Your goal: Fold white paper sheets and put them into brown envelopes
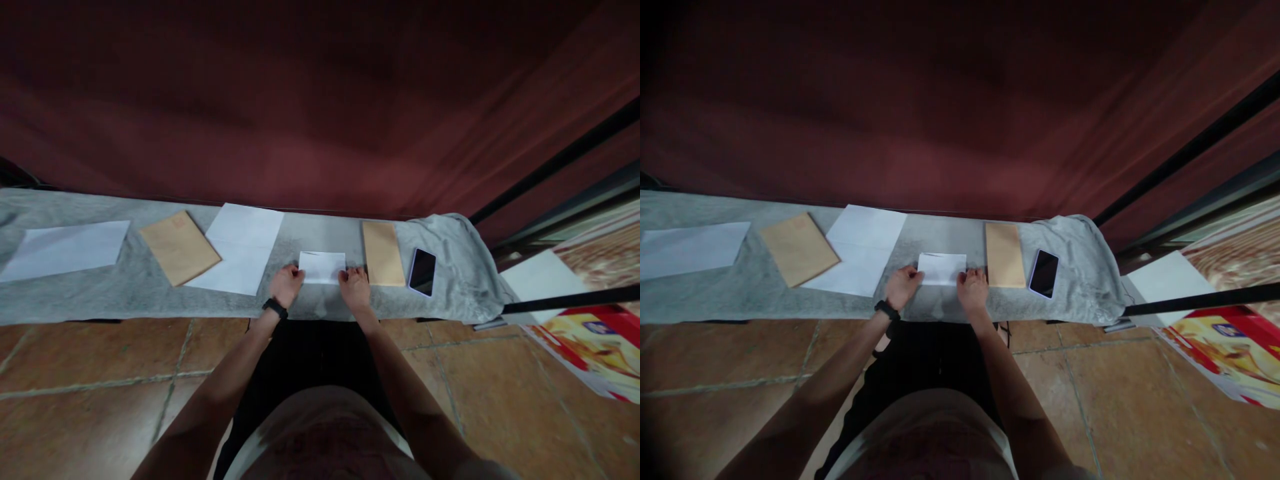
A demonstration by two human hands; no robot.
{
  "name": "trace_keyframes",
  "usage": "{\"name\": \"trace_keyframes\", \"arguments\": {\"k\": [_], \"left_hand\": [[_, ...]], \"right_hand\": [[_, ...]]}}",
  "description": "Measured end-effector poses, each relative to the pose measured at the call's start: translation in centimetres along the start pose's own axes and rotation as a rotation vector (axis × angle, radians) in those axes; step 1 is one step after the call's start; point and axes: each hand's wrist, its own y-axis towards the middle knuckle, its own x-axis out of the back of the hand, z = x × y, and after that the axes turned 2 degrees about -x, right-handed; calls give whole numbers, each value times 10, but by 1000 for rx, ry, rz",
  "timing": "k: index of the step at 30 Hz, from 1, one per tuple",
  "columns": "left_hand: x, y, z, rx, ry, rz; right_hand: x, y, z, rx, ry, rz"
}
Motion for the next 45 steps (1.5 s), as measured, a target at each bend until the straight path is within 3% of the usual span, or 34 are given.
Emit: {"name": "trace_keyframes", "arguments": {"k": [6, 12, 17, 21, 26, 33, 39, 42, 45], "left_hand": [[1, 5, -7, 28, 57, -1], [3, 7, -10, 41, 51, -2], [3, 11, -8, 6, 43, 17], [0, 12, -7, -9, 53, -5], [-5, 10, -7, -7, 75, -39], [-11, 5, -11, -9, 125, -65], [-21, -4, -13, -52, 96, -190], [-29, -6, -16, -144, 58, -256], [-43, -8, -24, -403, 20, -223]], "right_hand": [[-3, 3, 2, -14, -24, 21], [-2, 3, 4, 73, -36, -144], [1, 2, 23, 165, -48, -44], [-11, -3, 38, 292, -11, 68], [-26, -12, 38, 267, -25, 132], [-28, -14, 35, 276, -69, 129], [-29, -13, 34, 299, -104, 164], [-30, -13, 33, 308, -111, 165], [-30, -12, 31, 326, -137, 196]]}}
